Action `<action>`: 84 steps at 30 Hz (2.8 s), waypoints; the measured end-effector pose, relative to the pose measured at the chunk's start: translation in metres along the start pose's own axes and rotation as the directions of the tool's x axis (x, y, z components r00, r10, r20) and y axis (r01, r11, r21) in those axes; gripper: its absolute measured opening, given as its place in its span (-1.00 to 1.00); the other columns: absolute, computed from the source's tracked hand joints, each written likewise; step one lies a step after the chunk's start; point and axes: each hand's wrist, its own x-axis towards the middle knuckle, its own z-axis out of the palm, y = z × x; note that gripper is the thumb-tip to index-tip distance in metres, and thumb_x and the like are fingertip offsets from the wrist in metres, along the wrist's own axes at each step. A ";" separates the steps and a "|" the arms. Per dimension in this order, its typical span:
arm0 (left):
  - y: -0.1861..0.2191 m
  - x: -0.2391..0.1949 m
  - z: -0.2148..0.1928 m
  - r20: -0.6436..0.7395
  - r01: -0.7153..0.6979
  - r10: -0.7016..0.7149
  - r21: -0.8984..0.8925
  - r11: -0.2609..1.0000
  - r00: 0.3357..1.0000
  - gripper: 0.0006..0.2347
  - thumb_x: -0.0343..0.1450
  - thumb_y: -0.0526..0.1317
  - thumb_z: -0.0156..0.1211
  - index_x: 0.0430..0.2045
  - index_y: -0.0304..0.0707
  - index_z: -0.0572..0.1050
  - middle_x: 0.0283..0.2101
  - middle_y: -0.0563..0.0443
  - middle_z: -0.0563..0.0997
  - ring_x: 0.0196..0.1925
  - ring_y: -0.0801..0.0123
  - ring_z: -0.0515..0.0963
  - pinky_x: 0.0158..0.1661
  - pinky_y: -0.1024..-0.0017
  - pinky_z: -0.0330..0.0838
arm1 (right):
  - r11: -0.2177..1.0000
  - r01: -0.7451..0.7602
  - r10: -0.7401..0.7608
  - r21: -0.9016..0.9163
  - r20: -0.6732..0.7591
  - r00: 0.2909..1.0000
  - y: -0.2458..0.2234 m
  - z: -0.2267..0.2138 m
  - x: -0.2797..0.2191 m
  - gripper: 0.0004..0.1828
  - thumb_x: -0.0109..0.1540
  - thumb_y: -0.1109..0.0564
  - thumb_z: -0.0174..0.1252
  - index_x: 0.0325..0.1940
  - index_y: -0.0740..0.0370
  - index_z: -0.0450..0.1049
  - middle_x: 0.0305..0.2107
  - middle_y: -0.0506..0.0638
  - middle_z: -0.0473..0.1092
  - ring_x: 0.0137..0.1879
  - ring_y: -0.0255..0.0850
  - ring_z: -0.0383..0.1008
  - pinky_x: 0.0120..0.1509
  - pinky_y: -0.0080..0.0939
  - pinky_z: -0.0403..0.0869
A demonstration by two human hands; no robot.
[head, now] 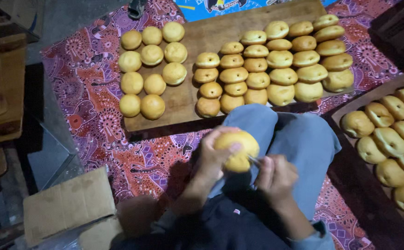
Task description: The person repeatedly picks up round buns from a wooden board, pokes a hole in the center of each bun with a metal rod, and places the buns back on the board. The person continues this process for multiple buns throughout the video.
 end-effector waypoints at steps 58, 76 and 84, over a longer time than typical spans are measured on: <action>-0.046 0.013 0.017 -0.132 0.251 -0.304 -0.312 0.916 0.944 -0.74 0.51 -0.29 0.14 -0.03 -0.58 0.55 -0.04 -0.24 0.64 -0.06 0.27 0.64 0.01 0.37 0.53 | 0.899 -0.375 0.355 0.225 0.128 0.926 0.052 0.029 -0.003 -0.76 0.38 0.24 0.10 -0.36 0.39 0.49 -0.63 -0.02 0.34 -0.53 -0.27 0.29 -0.43 -0.25 0.27; -0.015 0.002 -0.032 0.260 -0.262 0.091 0.760 0.595 0.961 -0.19 0.05 -0.23 0.60 0.28 -0.09 0.36 0.21 -0.28 0.27 0.32 0.04 0.31 0.34 0.16 0.30 | 0.963 -0.269 0.267 -0.003 0.151 0.952 0.029 0.016 0.021 -0.78 0.40 0.21 0.16 -0.33 0.34 0.53 -0.56 0.07 0.42 -0.52 -0.30 0.40 -0.38 -0.24 0.36; -0.018 0.102 -0.186 0.170 -0.040 -0.103 0.674 0.737 0.980 -0.09 0.15 -0.45 0.33 0.42 -0.02 -0.05 0.31 -0.03 0.40 0.44 0.02 0.32 0.42 0.16 0.18 | 0.903 -0.422 0.428 0.077 -0.090 0.899 0.053 -0.054 0.039 -0.57 0.59 0.16 0.05 -0.33 0.43 0.49 -0.56 -0.05 0.37 -0.45 -0.38 0.36 -0.33 -0.39 0.29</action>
